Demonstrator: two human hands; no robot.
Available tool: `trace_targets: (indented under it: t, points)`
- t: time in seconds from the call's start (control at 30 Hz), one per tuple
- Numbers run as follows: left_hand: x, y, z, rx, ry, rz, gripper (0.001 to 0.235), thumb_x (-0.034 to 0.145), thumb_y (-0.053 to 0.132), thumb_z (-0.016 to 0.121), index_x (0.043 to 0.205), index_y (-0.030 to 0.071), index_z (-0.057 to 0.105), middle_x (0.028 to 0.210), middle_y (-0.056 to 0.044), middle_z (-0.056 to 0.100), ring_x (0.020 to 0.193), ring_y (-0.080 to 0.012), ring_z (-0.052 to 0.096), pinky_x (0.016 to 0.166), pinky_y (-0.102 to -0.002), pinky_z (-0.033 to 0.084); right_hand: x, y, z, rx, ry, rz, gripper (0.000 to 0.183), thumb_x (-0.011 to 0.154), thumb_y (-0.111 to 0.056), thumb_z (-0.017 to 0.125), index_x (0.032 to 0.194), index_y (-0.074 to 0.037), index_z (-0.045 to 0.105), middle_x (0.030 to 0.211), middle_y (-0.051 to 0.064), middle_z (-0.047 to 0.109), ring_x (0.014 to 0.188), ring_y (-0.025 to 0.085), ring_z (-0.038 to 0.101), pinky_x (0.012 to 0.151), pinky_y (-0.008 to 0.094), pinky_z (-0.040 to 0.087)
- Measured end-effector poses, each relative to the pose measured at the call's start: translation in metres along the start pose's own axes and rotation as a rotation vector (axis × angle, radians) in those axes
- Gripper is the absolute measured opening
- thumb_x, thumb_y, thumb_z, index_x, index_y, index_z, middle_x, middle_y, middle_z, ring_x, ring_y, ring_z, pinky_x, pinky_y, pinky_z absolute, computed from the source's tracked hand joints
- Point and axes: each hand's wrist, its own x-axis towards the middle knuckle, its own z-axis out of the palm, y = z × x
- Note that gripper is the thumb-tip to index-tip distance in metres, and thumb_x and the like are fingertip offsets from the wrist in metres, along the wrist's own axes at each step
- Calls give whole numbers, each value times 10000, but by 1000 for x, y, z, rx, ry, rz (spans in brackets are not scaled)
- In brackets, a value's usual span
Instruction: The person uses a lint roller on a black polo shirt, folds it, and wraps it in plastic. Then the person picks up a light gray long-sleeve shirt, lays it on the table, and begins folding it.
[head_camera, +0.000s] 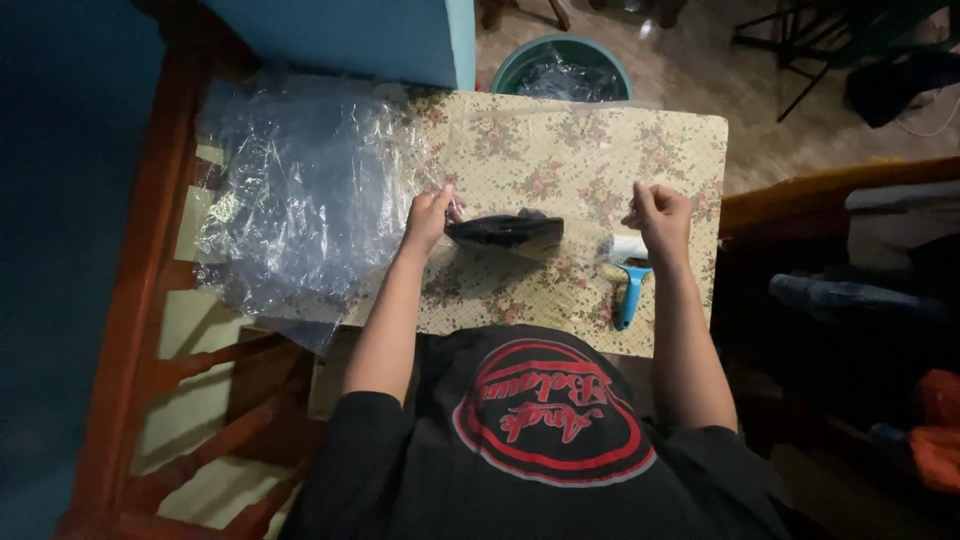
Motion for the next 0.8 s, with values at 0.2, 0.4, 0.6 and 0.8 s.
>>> trace_targets:
  t: [0.2, 0.4, 0.6, 0.8]
  points:
    - [15, -17, 11, 107, 66, -105, 349, 960, 265, 616, 1277, 140, 687, 540, -33, 683, 578, -145, 720, 596, -247, 514, 14, 44, 2, 106, 117, 215, 247, 1026, -229, 675, 880, -36, 627, 611, 121, 555, 482, 246, 679, 465, 383, 637]
    - [12, -14, 15, -28, 141, -114, 495, 869, 181, 647, 1330, 13, 578, 537, -121, 669, 504, -212, 717, 512, -273, 503, 10, 27, 0, 68, 74, 210, 343, 977, -118, 672, 1268, -12, 525, 700, 134, 627, 486, 203, 668, 451, 343, 627]
    - [-9, 10, 17, 293, 339, 56, 902, 766, -18, 663, 1566, 53, 251, 1147, -249, 554, 1129, -435, 658, 975, -449, 535, 27, 66, -7, 68, 138, 256, 372, 939, -45, 558, 1299, -81, 469, 681, 182, 640, 476, 239, 677, 435, 350, 613]
    - [-37, 70, 27, 782, 377, 310, 667, 916, -130, 545, 1546, 47, 416, 1473, -302, 355, 1378, -520, 432, 1029, -595, 429, 7, 24, 1, 93, 88, 320, 266, 908, -2, 516, 1149, -114, 504, 729, 147, 611, 499, 203, 676, 421, 291, 608]
